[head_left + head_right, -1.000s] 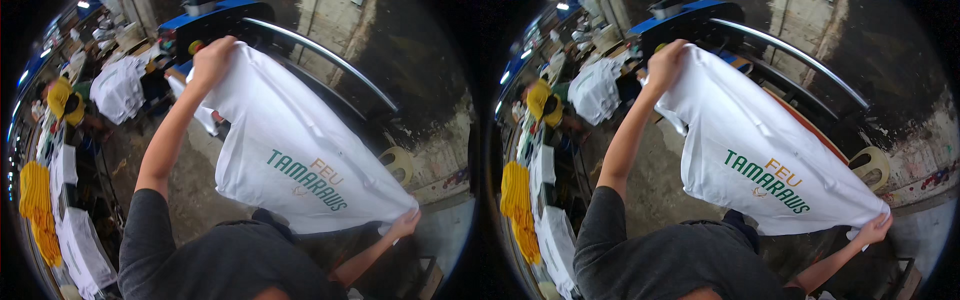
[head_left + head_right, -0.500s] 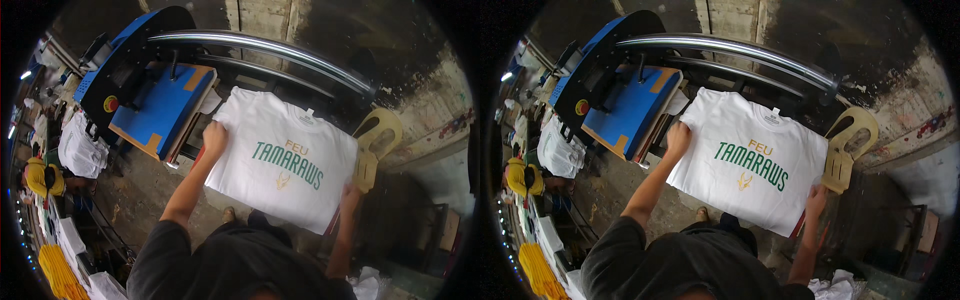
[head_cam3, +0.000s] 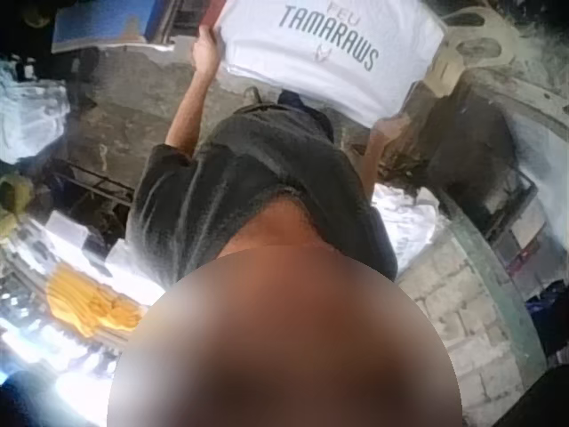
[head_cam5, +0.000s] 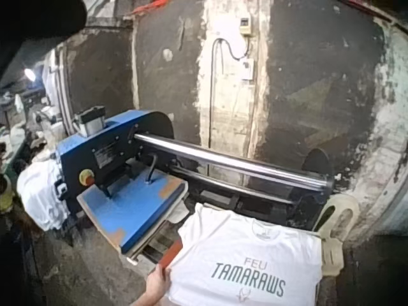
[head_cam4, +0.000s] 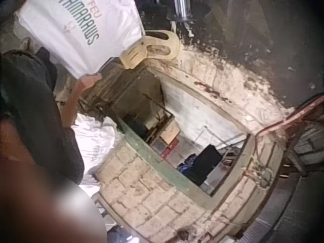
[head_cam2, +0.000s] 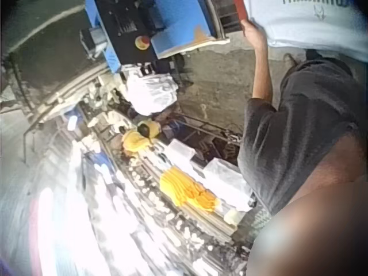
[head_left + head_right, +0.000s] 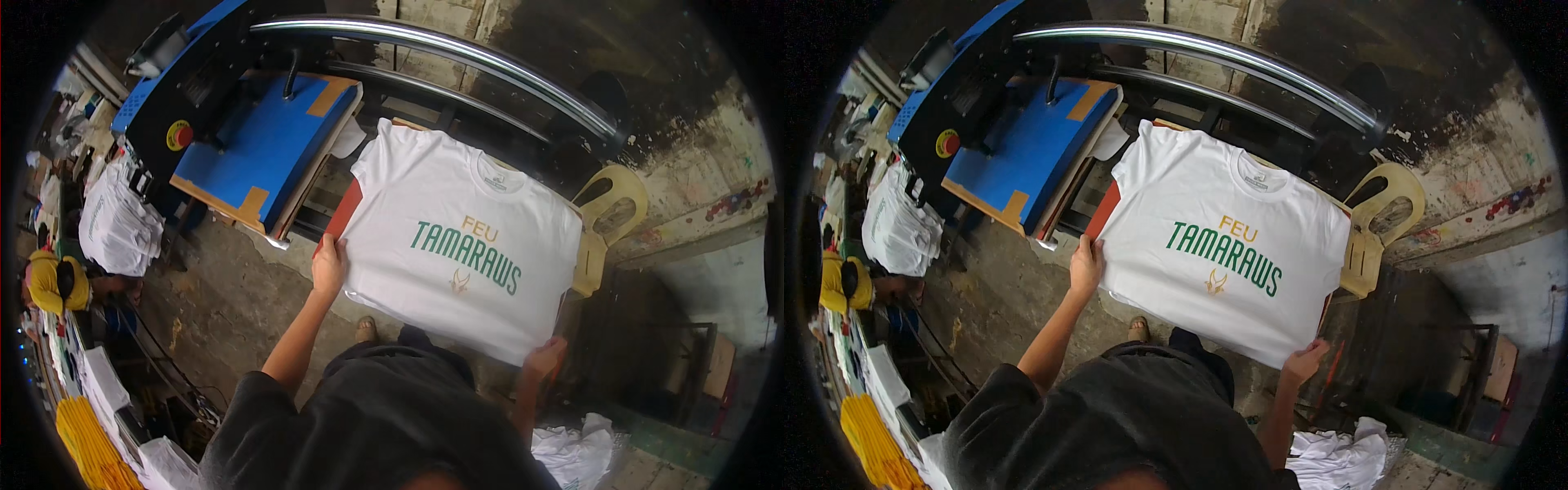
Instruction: The recorder uses a heat press machine to print logos on white t-shirts in a factory setting.
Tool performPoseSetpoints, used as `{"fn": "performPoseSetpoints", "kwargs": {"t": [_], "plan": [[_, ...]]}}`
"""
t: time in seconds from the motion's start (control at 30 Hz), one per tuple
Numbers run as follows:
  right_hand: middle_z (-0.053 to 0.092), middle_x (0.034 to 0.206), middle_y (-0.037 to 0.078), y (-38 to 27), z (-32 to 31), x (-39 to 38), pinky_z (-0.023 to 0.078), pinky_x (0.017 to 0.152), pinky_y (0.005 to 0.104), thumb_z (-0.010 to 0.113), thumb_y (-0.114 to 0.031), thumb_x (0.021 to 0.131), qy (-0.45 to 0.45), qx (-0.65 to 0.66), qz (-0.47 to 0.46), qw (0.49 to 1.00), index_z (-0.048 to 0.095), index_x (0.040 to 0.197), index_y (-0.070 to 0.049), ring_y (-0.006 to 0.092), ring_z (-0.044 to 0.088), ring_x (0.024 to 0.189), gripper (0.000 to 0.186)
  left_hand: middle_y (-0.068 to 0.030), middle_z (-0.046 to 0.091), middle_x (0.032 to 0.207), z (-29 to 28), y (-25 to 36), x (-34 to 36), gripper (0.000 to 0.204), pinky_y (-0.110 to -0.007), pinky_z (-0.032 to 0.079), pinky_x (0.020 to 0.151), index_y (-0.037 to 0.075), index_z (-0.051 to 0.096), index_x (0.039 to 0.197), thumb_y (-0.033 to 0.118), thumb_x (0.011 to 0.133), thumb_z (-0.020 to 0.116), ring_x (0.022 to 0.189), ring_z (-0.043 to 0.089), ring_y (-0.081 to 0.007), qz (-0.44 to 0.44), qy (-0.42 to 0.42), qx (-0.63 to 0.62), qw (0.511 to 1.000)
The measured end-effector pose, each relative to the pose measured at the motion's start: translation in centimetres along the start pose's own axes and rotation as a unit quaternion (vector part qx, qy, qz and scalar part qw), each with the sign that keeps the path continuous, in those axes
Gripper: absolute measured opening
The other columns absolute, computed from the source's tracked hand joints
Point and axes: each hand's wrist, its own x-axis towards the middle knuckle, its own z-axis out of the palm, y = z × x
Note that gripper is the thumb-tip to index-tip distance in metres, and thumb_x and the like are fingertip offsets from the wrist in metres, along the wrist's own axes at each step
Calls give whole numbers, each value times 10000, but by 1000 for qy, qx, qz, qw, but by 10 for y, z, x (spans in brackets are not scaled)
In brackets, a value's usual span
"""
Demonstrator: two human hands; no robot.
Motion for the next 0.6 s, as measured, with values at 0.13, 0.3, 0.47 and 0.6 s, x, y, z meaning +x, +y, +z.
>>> {"fn": "performPoseSetpoints", "kwargs": {"t": [0.13, 0.3, 0.47, 0.6], "plan": [[514, 943, 197, 4, -21, -14, 440, 680, 392, 462, -25, 816, -39, 17, 6, 999, 423, 963, -24, 365, 537, 843, 152, -199, 593, 795, -8, -7, -22, 175, -491, 434, 595, 53, 421, 898, 203, 857, 501, 680, 561, -407, -10, -19, 9, 1000], [441, 1135, 209, -25, -14, -2, 382, 838, 442, 475, -97, 844, 14, -67, -171, 983, 458, 1087, -1, 370, 459, 1031, 262, -177, 528, 1038, 4, 9, -14, 294, -429, 412, 743, 70, 479, 1045, 114, 761, 544, 896, 522, -334, 172, 105, 87, 976], [353, 1310, 193, -126, 47, 9, 285, 965, 451, 442, -157, 866, -120, 75, -349, 927, 404, 1234, -24, 359, 356, 1189, 394, -135, 409, 1265, 100, 102, -6, 443, -455, 301, 928, 56, 449, 1186, 156, 763, 530, 1164, 386, -299, 249, -198, -47, 947], [318, 1383, 79, -157, 92, 26, 201, 1015, 486, 472, -201, 836, -248, 8, -478, 842, 376, 1305, -137, 322, 288, 1259, 483, -71, 236, 1419, 136, 124, 5, 516, -519, 124, 1046, 192, 362, 1315, 337, 828, 454, 1321, 187, -244, 408, -185, 1, 894]]}}
